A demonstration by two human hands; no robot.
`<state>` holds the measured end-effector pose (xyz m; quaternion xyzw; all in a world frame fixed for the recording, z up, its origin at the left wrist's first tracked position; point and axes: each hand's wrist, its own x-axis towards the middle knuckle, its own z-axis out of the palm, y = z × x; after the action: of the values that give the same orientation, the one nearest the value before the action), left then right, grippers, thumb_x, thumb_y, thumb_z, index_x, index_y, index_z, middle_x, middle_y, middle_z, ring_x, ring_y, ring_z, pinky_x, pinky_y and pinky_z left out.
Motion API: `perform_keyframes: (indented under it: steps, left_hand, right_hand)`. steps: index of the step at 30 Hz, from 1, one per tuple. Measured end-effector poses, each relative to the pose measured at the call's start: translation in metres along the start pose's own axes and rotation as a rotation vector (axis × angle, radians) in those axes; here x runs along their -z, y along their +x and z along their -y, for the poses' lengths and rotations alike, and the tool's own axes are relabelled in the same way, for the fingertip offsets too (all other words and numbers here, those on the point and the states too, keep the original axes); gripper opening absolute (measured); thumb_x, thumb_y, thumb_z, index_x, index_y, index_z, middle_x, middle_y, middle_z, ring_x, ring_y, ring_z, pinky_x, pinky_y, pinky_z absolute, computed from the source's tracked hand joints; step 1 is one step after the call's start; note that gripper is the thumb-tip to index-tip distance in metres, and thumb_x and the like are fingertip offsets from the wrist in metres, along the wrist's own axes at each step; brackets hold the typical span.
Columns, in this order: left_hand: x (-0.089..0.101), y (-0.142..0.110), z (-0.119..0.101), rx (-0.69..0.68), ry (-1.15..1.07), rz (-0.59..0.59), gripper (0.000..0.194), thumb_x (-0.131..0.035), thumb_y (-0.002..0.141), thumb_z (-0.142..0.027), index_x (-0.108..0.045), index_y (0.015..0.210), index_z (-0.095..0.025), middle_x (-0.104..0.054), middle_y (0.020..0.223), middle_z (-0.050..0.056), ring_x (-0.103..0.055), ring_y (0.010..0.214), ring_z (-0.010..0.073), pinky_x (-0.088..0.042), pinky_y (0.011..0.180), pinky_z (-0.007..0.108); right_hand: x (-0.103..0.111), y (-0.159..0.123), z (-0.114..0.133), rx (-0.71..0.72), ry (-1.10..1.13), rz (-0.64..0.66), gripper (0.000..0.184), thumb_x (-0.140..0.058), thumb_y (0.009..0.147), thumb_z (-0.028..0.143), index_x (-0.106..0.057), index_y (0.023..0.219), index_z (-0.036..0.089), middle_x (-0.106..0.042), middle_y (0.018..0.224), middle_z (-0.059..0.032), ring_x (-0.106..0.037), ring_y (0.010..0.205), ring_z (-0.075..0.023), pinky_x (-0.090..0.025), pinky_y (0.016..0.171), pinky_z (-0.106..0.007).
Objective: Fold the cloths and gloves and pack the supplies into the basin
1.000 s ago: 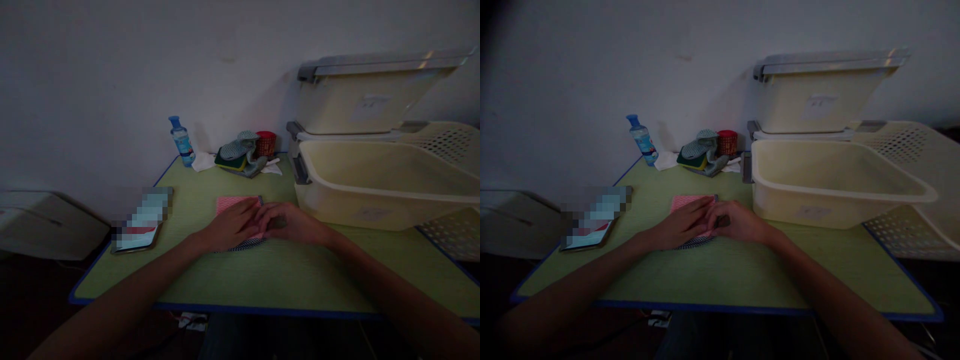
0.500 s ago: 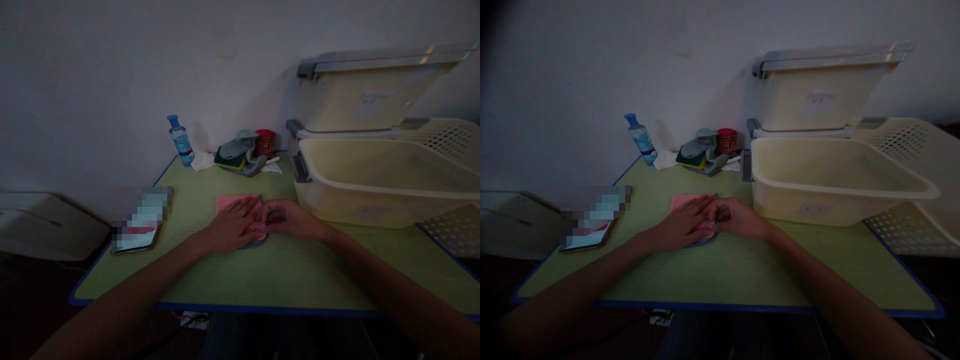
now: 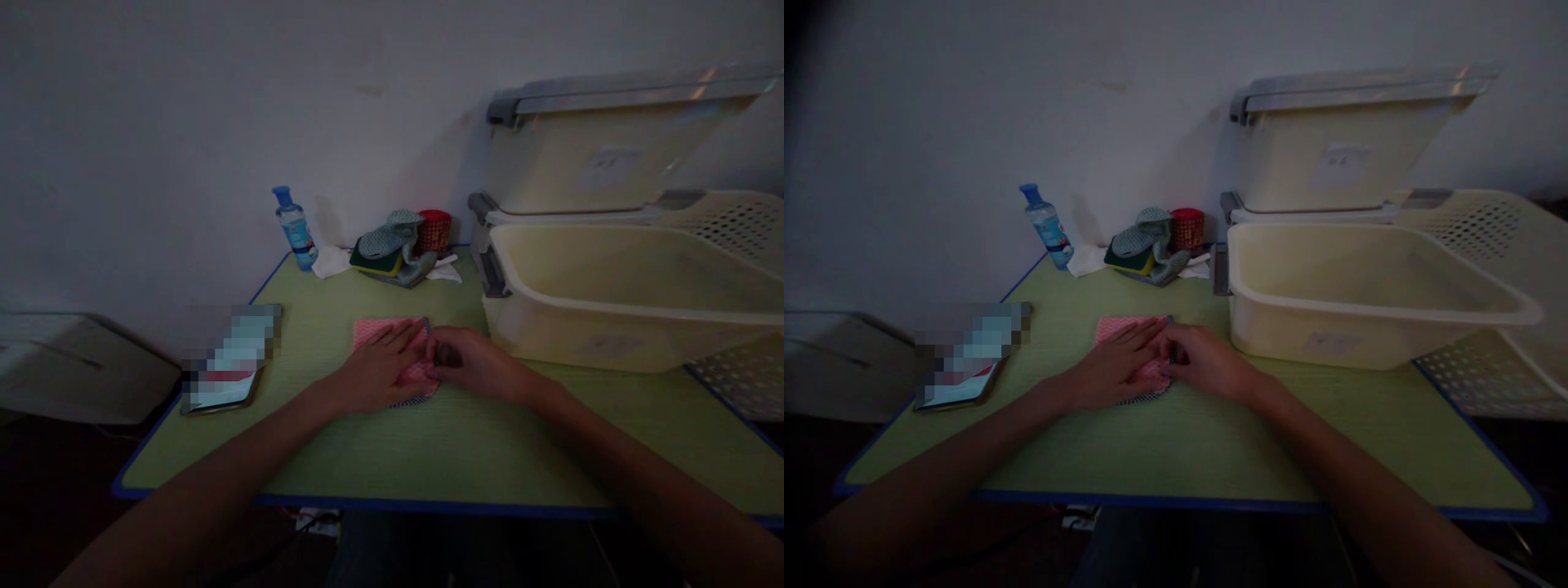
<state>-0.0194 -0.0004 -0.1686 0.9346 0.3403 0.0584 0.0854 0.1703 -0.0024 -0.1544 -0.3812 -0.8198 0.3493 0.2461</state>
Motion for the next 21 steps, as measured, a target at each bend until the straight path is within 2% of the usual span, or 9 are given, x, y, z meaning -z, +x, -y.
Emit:
perform_keyframes:
  steps: [5,9,12,21]
  left_hand:
    - [-0.001,0.001,0.000,0.005,-0.002,0.006,0.072,-0.028,0.082,-0.065,-0.029,0.136,-0.018,-0.014,0.148,0.011,-0.012,0.137,0.0236,-0.014,0.110,0.042]
    - [0.000,0.001,0.000,0.005,0.003,0.015,0.075,-0.029,0.081,-0.066,-0.024,0.139,-0.018,-0.013,0.148,0.011,-0.013,0.136,0.0246,-0.014,0.110,0.042]
    - [0.000,0.001,0.000,0.001,0.002,0.004,0.073,-0.029,0.082,-0.065,-0.026,0.138,-0.019,-0.015,0.148,0.011,-0.013,0.136,0.0245,-0.015,0.110,0.042]
    - [0.000,0.001,0.000,-0.002,0.021,-0.004,0.071,-0.029,0.083,-0.064,-0.029,0.136,-0.017,-0.016,0.147,0.012,-0.014,0.136,0.0238,-0.016,0.109,0.042]
  right_hand:
    - [0.008,-0.002,0.000,0.138,-0.109,0.058,0.004,-0.064,0.073,0.011,-0.064,0.073,0.015,-0.057,0.080,-0.0018,-0.055,0.076,-0.0127,-0.043,0.067,-0.024]
    - [0.015,-0.005,0.004,0.230,-0.105,0.187,0.009,-0.064,0.075,0.016,-0.068,0.082,0.017,-0.059,0.091,-0.0045,-0.057,0.085,-0.0143,-0.045,0.074,-0.026]
    - [0.016,-0.007,0.007,0.284,-0.200,0.248,0.012,-0.060,0.077,0.013,-0.069,0.084,0.018,-0.061,0.092,-0.0054,-0.057,0.089,-0.0156,-0.045,0.080,-0.029]
    - [0.011,-0.008,0.010,0.384,-0.415,0.224,0.018,-0.050,0.080,0.008,-0.066,0.078,0.017,-0.063,0.087,-0.0066,-0.057,0.090,-0.0187,-0.044,0.081,-0.033]
